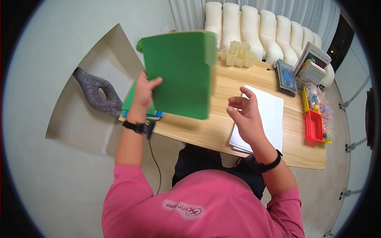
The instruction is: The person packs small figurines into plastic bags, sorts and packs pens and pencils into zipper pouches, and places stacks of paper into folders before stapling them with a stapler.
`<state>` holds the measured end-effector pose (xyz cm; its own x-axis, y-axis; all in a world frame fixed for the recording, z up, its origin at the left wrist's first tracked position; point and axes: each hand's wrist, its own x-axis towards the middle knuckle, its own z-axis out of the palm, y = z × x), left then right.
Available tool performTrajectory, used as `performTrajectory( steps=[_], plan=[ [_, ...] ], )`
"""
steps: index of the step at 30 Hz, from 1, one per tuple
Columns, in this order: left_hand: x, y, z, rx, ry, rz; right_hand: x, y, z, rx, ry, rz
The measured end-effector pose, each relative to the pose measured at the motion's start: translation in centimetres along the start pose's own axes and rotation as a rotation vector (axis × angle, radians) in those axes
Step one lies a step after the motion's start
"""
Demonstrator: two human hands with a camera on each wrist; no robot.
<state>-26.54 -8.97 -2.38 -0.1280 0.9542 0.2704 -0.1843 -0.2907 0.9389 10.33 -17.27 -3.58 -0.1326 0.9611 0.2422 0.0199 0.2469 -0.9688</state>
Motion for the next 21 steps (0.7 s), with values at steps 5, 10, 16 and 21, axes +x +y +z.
performTrajectory(
  steps=[5, 10, 16, 21],
  plan=[
    [7.8, 1.2, -12.2, 0.135, 0.101, -0.189, -3.7, -1.2, -1.3, 0.18, -0.031, 0.116],
    [9.8, -3.7, -20.3, 1.479, 0.037, -0.563, -5.8, -0.5, -1.4, 0.186, -0.065, 0.25],
    [7.6, -8.5, -19.4, 1.457, 0.337, -0.589, -6.9, 0.3, -1.3, 0.182, -0.094, 0.268],
    [3.7, -4.3, -13.1, 1.257, 0.114, -0.539, -6.5, 0.5, -1.4, 0.146, -0.115, 0.28]
  ],
)
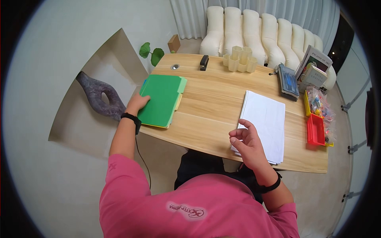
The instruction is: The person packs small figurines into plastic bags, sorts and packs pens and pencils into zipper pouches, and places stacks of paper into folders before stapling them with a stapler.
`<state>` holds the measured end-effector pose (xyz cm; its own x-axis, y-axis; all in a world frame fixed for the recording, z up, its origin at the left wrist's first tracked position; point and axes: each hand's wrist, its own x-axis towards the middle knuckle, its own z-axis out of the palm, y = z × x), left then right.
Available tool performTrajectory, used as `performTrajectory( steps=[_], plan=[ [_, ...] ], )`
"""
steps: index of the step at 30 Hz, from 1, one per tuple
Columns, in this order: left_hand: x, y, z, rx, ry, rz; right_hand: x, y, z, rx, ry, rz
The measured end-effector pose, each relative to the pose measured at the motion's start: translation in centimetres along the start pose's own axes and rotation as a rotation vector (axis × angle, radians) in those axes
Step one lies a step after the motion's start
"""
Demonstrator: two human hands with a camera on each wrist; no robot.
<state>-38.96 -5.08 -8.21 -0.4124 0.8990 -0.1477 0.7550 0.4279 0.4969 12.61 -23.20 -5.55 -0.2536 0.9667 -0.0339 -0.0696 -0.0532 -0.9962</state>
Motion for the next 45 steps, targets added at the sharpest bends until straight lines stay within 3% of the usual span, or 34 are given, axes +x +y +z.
performTrajectory(
  steps=[6, 7, 9, 11, 15, 17, 19, 21, 22, 23, 25, 26, 27, 28, 29, 30, 32, 33, 35, 39, 41, 43, 45],
  plan=[
    [1.5, -0.3, 2.3, 0.162, 0.016, -0.003, 3.9, -1.3, 1.2, -0.221, -0.167, 0.067],
    [3.2, -1.0, 2.5, 0.158, -0.048, -0.019, 5.0, -1.5, 1.6, -0.222, -0.166, 0.066],
    [5.9, -2.3, 2.9, 0.149, -0.111, -0.031, 7.1, -1.7, 2.4, -0.287, -0.268, 0.277],
    [7.3, -2.8, 3.3, 0.204, -0.165, -0.02, 9.3, -0.1, 3.0, -0.266, -0.306, 0.31],
    [2.1, 2.6, 2.1, 0.237, -0.25, -0.066, 12.6, 1.5, 5.1, -0.216, -0.296, 0.472],
    [1.9, 3.1, 3.2, 0.037, -0.358, -0.054, 13.9, 2.4, 5.8, -0.237, -0.286, 0.405],
    [1.0, 3.5, 5.0, -0.029, -0.316, -0.016, 14.4, 2.0, 6.4, -0.242, -0.276, 0.408],
    [1.0, 3.7, 6.9, -0.341, -0.366, 0.264, 14.3, 1.9, 6.4, -0.249, -0.26, 0.418],
    [1.5, 4.1, 7.4, -0.236, -0.327, 0.159, 14.2, 1.9, 6.4, -0.249, -0.25, 0.403],
    [1.6, 4.0, 7.7, -0.237, -0.331, 0.168, 14.0, 1.8, 6.1, -0.251, -0.24, 0.387],
    [-3.8, 6.2, 5.5, -0.69, -0.437, 0.152, 13.8, 1.5, 5.2, -0.22, -0.201, 0.435],
    [-5.2, 6.4, 5.4, -0.693, -0.444, 0.16, 13.7, 1.2, 4.8, -0.184, -0.169, 0.482],
    [-6.4, 6.6, 5.4, -0.782, -0.343, 0.277, 13.4, 0.6, 4.5, -0.187, -0.158, 0.478],
    [-7.7, 7.1, 5.1, -0.87, -0.241, 0.394, 13.1, -0.3, 4.3, -0.256, -0.062, 0.43],
    [-9.0, 7.6, 4.7, -0.875, -0.247, 0.402, 12.9, -0.7, 4.1, -0.326, 0.032, 0.385],
    [-10.7, 8.1, 4.2, -0.961, -0.188, 0.51, 13.3, -0.3, 3.6, -0.33, 0.041, 0.388],
    [-12.6, 8.5, 3.7, -1.103, -0.147, 0.695, 15.2, 1.5, 2.6, -0.365, 0.235, -0.036],
    [-12.9, 8.6, 3.7, -1.11, -0.147, 0.692, 16.1, 2.0, 2.1, -0.231, 0.189, -0.249],
    [-13.2, 8.6, 3.7, -1.018, -0.179, 0.754, 15.5, -1.2, 2.2, -0.028, 0.009, -0.5],
    [-13.1, 8.3, 5.6, -1.078, -0.198, 0.684, 13.2, -1.9, 2.5, 0.013, -0.001, -0.38],
    [-13.1, 8.4, 6.8, -1.132, -0.164, 0.667, 13.4, -0.4, 2.0, -0.082, 0.103, -0.302],
    [-13.1, 8.6, 7.3, -1.186, -0.137, 0.653, 13.6, 0.5, 1.5, -0.143, 0.102, -0.394],
    [-13.0, 8.7, 7.5, -1.304, -0.205, 0.775, 13.5, 0.7, 1.2, -0.202, 0.104, -0.485]
  ],
)
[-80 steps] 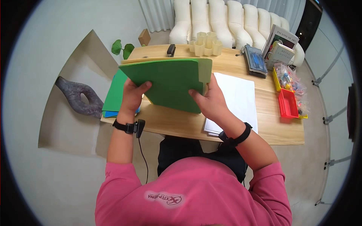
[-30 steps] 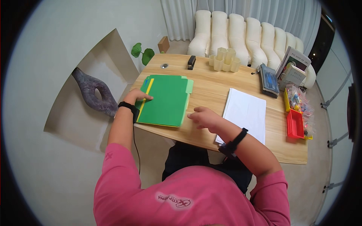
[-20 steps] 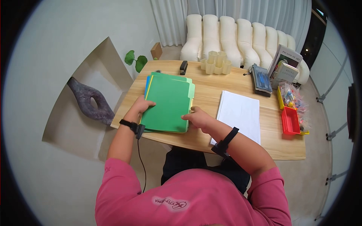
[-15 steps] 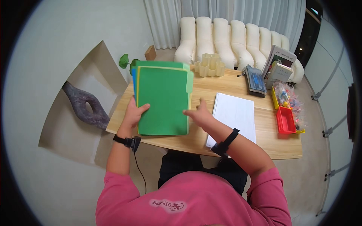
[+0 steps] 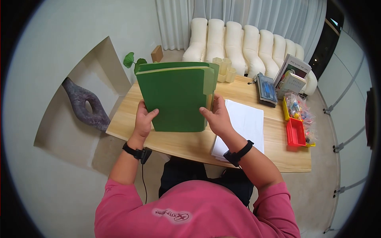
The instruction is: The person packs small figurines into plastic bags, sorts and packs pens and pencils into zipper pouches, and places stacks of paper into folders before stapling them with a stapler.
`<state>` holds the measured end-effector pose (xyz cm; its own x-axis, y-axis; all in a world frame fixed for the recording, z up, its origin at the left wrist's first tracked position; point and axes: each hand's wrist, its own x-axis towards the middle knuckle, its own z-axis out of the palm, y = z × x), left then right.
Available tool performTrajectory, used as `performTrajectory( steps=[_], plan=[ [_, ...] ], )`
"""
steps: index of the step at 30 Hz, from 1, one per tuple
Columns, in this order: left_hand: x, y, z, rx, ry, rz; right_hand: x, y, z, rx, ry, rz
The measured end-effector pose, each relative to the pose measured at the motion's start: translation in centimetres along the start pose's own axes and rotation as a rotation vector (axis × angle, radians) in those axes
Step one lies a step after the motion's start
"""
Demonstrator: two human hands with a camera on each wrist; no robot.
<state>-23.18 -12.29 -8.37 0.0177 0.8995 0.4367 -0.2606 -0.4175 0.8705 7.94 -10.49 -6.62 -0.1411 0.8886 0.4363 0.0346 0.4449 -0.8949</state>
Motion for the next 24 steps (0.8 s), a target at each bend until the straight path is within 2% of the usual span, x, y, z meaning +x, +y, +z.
performTrajectory(
  steps=[1, 2, 3, 6, 10, 12, 17, 20, 24],
  plan=[
    [-0.3, -0.3, 0.5, -0.003, -0.003, -0.002, -0.2, -0.3, 0.3, 0.118, -0.004, 0.057],
    [-0.9, -0.8, 1.2, 0.03, 0.068, -0.011, -0.4, -0.6, 0.5, 0.237, -0.009, 0.114],
    [-1.3, -0.9, 1.8, 0.063, 0.14, -0.017, -0.6, -1.1, 0.5, 0.234, -0.007, 0.113],
    [-2.0, -0.1, 2.4, 0.05, 0.093, 0.064, -1.0, -2.2, 0.2, 0.118, 0.01, 0.077],
    [-2.0, 0.1, 1.8, 0.097, 0.103, 0.012, -1.5, -1.7, 0.0, 0.078, 0.005, 0.067],
    [-1.5, 1.0, 2.5, 0.125, 0.077, 0.098, -1.5, -1.5, -0.1, 0.028, 0.03, 0.065],
    [-1.8, -1.1, 2.6, 0.167, 0.156, 0.065, -1.2, -3.0, -0.4, -0.097, -0.032, 0.091],
    [-1.6, -0.8, 3.9, 0.207, 0.196, 0.112, -0.9, -3.7, -0.2, -0.093, -0.003, 0.033],
    [-1.0, -0.2, 4.2, 0.17, 0.198, 0.15, -0.9, -2.8, 0.0, -0.021, 0.006, 0.047]
  ],
)
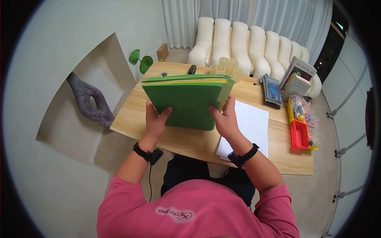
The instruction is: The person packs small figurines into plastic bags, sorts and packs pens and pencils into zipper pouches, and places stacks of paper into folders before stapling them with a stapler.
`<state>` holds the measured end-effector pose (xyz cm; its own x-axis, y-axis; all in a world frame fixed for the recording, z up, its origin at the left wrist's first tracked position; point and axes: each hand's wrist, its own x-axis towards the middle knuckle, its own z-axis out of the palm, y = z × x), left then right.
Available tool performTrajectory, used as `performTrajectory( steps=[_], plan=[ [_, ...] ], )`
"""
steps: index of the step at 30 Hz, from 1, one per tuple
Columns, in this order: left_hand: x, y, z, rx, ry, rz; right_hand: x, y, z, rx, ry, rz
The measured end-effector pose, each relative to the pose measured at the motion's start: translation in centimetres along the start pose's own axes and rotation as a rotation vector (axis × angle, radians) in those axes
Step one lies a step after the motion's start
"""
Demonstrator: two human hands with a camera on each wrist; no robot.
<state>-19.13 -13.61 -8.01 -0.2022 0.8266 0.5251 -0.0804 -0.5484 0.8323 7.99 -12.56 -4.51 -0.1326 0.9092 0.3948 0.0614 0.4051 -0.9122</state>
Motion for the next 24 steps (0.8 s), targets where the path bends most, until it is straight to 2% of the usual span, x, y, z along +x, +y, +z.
performTrajectory(
  steps=[3, 5, 7, 8, 10, 12, 14, 16, 18, 19, 21, 24],
  plan=[
    [-0.4, 0.3, 0.6, 0.101, 0.003, 0.02, 0.1, 0.1, 0.0, -0.07, 0.014, -0.039],
    [0.5, 1.2, 0.3, 0.064, -0.015, 0.013, 0.7, 1.0, -0.2, 0.098, -0.03, 0.098],
    [0.9, 1.3, 0.2, 0.028, -0.037, 0.004, 0.8, 1.2, -0.1, 0.066, -0.015, 0.044],
    [0.8, 1.0, 0.3, 0.098, -0.037, 0.015, 0.8, 1.3, 0.0, 0.032, 0.001, -0.007],
    [0.8, 1.2, 0.1, 0.168, -0.036, 0.024, 1.2, 1.8, 0.0, 0.081, 0.007, 0.0],
    [1.5, 1.6, -0.4, -0.067, -0.053, -0.035, 1.2, 1.5, -0.1, 0.128, 0.014, 0.004],
    [0.8, 0.2, -0.5, -0.035, -0.042, -0.04, 1.0, 0.4, -0.1, 0.217, -0.117, 0.059],
    [0.5, 0.0, -0.7, -0.003, -0.033, -0.049, 1.0, 1.3, -0.1, 0.113, -0.063, 0.012],
    [0.8, 0.1, -1.3, -0.076, -0.052, -0.185, 1.7, 1.2, -0.7, 0.208, -0.084, 0.178],
    [0.6, -0.5, -1.4, -0.08, -0.061, -0.188, 1.5, 0.8, -0.8, 0.205, -0.074, 0.179],
    [-0.2, -2.0, -1.2, 0.066, -0.028, -0.124, 0.6, 0.0, -0.7, -0.166, -0.052, 0.114],
    [0.0, -1.8, -1.8, 0.156, -0.075, -0.041, 0.9, 0.3, -1.1, 0.0, -0.09, 0.102]
  ],
)
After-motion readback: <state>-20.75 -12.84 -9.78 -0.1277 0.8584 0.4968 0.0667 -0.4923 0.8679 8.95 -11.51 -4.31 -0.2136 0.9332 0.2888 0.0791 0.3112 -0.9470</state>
